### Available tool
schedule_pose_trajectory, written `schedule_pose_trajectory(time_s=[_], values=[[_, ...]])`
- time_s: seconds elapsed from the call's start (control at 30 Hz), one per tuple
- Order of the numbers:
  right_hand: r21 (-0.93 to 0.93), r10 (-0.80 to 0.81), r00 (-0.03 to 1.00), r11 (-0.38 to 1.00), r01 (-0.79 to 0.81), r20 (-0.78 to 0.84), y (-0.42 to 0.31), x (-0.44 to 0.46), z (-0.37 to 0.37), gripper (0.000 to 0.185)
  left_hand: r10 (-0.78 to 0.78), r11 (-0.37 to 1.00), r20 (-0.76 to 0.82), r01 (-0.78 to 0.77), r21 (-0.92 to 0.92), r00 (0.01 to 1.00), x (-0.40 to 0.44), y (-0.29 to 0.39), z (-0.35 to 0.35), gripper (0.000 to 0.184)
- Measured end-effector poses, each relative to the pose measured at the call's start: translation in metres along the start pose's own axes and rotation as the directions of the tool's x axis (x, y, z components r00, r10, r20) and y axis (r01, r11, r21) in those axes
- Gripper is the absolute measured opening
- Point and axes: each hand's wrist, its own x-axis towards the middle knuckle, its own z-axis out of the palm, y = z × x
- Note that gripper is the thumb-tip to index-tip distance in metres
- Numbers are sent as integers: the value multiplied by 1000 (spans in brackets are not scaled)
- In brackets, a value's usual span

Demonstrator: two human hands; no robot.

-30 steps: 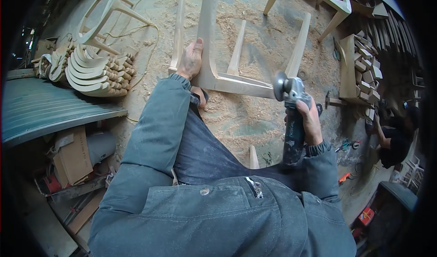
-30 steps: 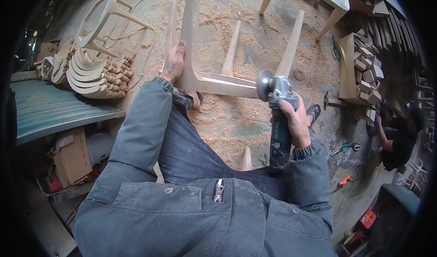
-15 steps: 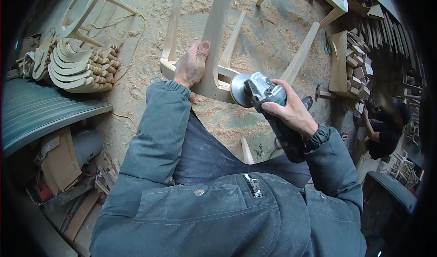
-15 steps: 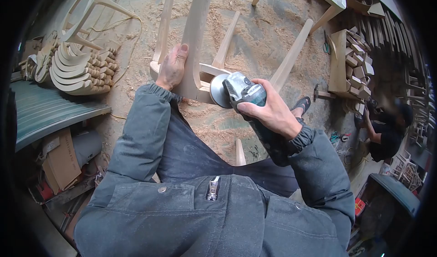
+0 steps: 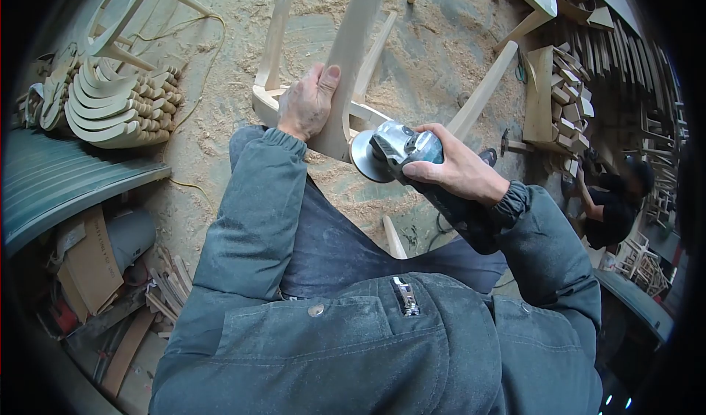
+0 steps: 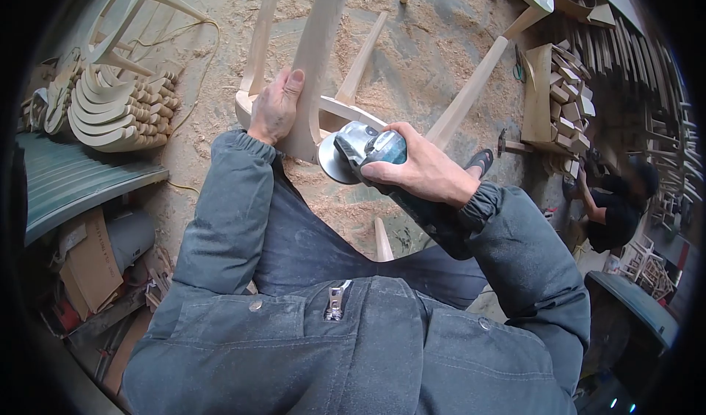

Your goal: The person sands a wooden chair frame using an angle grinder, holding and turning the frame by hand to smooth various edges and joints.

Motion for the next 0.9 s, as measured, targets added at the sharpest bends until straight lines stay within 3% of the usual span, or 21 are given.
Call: schedule_pose_trajectory(time_s=[0.27, 0.37, 0.5, 0.57, 0.6, 0.67, 0.7, 0.77, 0.9], values=[[121, 120, 987, 987, -107, -103, 78, -31, 0, 78, -37, 999, -84, 35, -30, 996, 3, -16, -15, 70], [323, 247, 946, 931, -172, -208, 119, -33, 7, 76, -26, 997, -47, 22, -70, 999, 9, -28, -23, 72], [416, 277, 937, 893, -170, -213, 81, -43, 13, 75, 35, 999, -58, -36, -22, 998, -1, -8, -22, 77], [316, 120, 969, 948, -48, -214, 62, -36, 15, 76, -1, 999, -42, 0, -32, 999, -2, -8, -15, 81], [326, 122, 968, 944, -45, -221, 53, -30, 17, 76, -39, 998, -38, 37, -50, 999, -1, -8, -12, 85], [249, -24, 992, 967, 55, -125, 37, -16, 18, 85, -40, 999, -31, 39, -37, 999, -1, -4, -9, 85], [256, -25, 991, 965, 58, -133, 29, -11, 16, 85, -54, 998, -29, 53, -30, 998, -1, -2, -8, 85], [24, -57, 996, 998, 59, -64, 18, 0, 9, 96, -42, 999, -38, 41, -27, 998, 0, 2, -6, 85], [66, 0, 1000, 998, 1, -8, 18, 5, -1, 103, -76, 996, -57, 74, -48, 995, -1, -6, -2, 84]])
